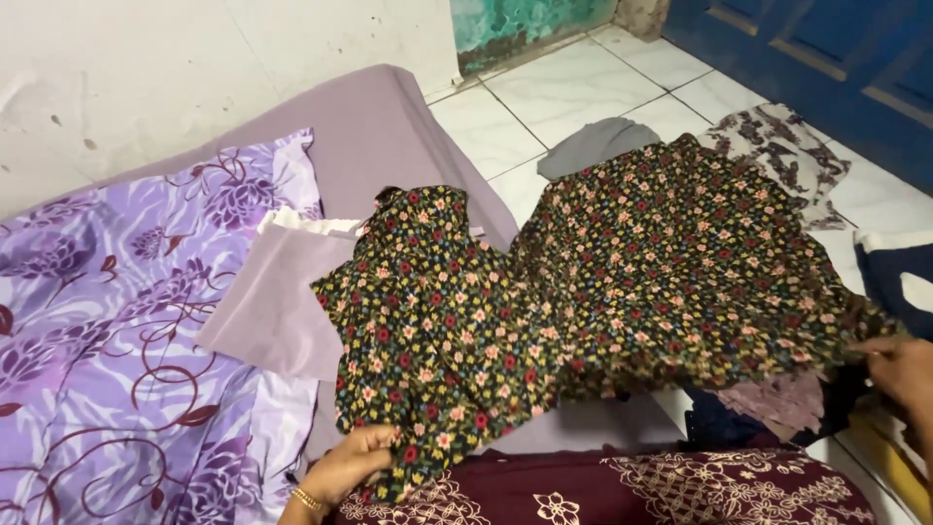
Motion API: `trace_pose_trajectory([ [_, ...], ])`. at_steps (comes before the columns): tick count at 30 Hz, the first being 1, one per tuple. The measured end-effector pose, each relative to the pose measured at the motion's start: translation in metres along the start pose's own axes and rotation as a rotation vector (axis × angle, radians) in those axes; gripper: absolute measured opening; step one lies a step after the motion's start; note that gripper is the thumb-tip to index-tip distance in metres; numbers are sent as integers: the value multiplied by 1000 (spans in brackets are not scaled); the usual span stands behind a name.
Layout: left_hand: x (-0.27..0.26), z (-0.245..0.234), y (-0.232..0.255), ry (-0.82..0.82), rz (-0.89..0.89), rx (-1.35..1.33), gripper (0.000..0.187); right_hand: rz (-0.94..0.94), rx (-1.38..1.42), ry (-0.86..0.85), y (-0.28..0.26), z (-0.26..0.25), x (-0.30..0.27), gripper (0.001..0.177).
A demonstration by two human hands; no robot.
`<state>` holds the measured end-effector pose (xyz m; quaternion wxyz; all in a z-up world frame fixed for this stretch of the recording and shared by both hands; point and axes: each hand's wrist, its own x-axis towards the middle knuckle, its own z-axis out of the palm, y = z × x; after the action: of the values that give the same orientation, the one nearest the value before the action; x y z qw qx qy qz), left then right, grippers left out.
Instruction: The person is folding various items of clothing and textiles on the floor and a mattress.
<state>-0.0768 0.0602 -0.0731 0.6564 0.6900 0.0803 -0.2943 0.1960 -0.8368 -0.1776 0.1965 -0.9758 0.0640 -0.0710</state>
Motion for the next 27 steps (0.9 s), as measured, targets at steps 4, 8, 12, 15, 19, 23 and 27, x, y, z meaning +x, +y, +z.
trace_pose_trajectory([
  [4,5,6,10,-22,116,27,39,-111,94,-103,32,7,27,42],
  [8,22,5,18,121,133,-60,26,-46,-645,-209,-22,-9,98,29],
  [12,32,11,51,288,126,-208,18,-62,-704,46,-180,-52,127,46],
  [15,55,7,58,440,298,92,25,-203,-471,273,-263,-27,141,40],
  [19,71,12,70,511,374,193,36,20,-42,-149,-471,-25,61,40],
  [23,70,26,89,517,559,476,25,-160,306,-646,-565,54,-15,42],
  [27,58,38,111,528,794,868,14,44,530,-1109,-633,132,-86,111],
])
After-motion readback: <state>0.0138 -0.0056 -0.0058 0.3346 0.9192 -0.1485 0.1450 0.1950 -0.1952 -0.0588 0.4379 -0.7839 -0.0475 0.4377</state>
